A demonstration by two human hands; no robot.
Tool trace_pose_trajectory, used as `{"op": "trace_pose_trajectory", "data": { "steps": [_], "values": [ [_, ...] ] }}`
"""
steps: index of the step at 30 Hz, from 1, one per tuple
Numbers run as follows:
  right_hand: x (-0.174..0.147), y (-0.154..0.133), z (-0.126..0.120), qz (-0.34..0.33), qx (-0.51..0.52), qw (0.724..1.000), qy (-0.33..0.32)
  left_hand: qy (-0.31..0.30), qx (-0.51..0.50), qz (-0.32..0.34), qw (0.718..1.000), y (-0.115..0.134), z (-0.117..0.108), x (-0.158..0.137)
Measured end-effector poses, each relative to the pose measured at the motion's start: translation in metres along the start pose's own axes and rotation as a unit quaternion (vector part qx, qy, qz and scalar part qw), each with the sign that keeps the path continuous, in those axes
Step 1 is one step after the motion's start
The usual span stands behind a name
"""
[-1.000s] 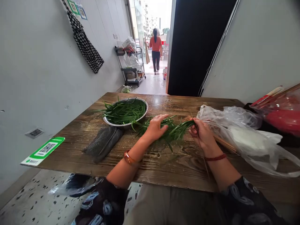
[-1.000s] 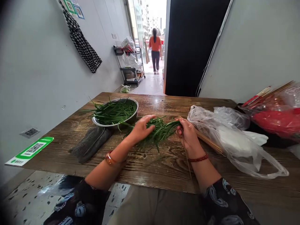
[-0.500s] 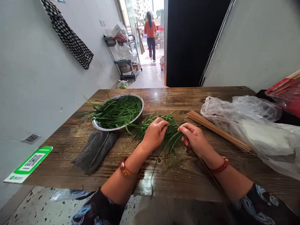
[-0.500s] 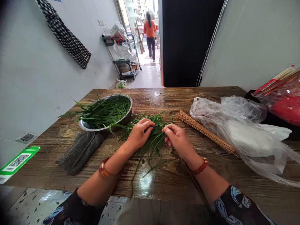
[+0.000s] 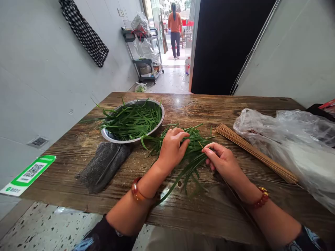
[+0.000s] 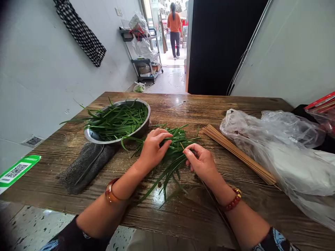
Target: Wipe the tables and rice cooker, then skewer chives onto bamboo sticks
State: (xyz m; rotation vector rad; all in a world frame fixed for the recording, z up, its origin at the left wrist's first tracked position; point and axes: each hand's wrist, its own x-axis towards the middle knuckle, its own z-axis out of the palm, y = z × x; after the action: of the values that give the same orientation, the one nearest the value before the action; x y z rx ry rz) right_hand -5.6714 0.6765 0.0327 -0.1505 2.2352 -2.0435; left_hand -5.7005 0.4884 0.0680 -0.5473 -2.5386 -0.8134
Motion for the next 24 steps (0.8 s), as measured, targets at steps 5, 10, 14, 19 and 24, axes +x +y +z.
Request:
{"op": "trace_pose_trajectory", "data": {
  "steps": [5, 10, 14, 19, 24],
  "values": [
    [0.001, 0.000, -0.002, 0.000, 0.019, 1.000, 0.021, -0.039, 0.069, -0.026, 0.996, -0.004, 0.007, -0.001],
    [0.001, 0.002, -0.001, -0.005, 0.019, 1.000, 0.013, -0.029, 0.002, -0.067, 0.997, -0.009, 0.009, 0.001],
    [0.001, 0.004, 0.000, -0.005, 0.012, 1.000, 0.010, -0.041, -0.005, -0.073, 0.996, -0.009, 0.011, 0.001],
    [0.001, 0.007, -0.001, -0.015, 0.020, 1.000, -0.003, -0.020, 0.004, -0.067, 0.998, -0.003, 0.012, 0.001],
    [0.000, 0.004, -0.001, -0.010, 0.031, 0.999, -0.001, 0.030, -0.012, -0.018, 0.999, 0.001, 0.010, -0.001]
  ]
}}
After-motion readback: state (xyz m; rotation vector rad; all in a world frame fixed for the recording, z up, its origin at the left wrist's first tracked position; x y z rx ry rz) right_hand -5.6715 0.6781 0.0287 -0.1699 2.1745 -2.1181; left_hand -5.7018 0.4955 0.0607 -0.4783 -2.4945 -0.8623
